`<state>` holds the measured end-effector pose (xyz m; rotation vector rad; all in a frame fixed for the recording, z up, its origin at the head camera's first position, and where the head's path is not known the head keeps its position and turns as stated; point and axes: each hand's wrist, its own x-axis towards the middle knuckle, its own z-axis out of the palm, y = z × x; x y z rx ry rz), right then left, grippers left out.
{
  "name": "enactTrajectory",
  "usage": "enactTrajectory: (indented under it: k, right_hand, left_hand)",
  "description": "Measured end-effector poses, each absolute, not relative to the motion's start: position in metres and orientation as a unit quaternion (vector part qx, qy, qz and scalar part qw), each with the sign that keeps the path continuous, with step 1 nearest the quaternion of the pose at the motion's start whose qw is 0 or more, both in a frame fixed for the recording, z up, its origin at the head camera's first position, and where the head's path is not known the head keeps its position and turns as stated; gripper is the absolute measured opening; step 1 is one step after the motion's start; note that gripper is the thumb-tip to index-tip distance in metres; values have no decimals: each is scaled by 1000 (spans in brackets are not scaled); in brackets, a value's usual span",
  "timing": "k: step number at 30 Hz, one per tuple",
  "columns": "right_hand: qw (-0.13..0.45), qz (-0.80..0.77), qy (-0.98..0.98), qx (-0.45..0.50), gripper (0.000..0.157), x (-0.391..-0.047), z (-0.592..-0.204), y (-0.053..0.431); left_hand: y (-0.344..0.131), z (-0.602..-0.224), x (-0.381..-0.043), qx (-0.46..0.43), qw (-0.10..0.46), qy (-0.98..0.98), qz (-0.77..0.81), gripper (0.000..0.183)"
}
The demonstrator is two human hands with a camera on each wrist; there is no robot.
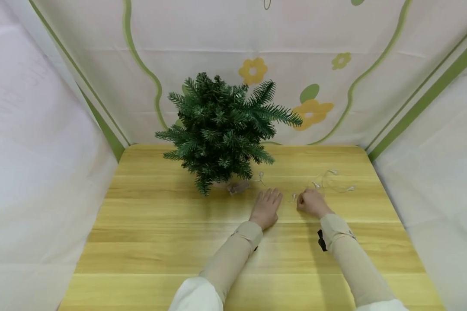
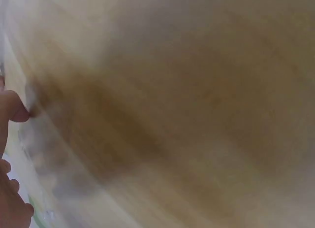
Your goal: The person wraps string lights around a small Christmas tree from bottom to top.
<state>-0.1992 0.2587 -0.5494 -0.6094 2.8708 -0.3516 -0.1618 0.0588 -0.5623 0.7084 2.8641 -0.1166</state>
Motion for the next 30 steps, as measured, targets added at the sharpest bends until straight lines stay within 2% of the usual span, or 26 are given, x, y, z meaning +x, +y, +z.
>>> enactTrajectory:
  k: [4, 11, 17, 21, 25, 30]
  right_hand:
    - [101, -145, 954, -242, 9, -193, -542, 257]
    - [223, -266, 905, -248, 8, -188, -531, 256]
    - [206, -313, 890, -260, 14, -185, -517, 251]
    - [205, -339, 884, -246, 16, -183, -506, 249]
    - [232, -366, 870, -235, 18, -183, -494, 251]
    - [282, -373, 853, -232, 21, -181, -472, 263]
  left_hand:
    - [58, -564, -158, 241, 105, 964, -34, 69]
    - [60, -566, -159, 254, 83, 963, -22, 69]
    - [64, -559, -158, 271, 43, 961, 23, 58]
    - [63, -550, -156, 288, -5, 957, 36, 38]
    - [57, -540, -155, 309, -40, 949, 34, 22]
    - [40, -523, -152, 298, -57, 951, 58, 23]
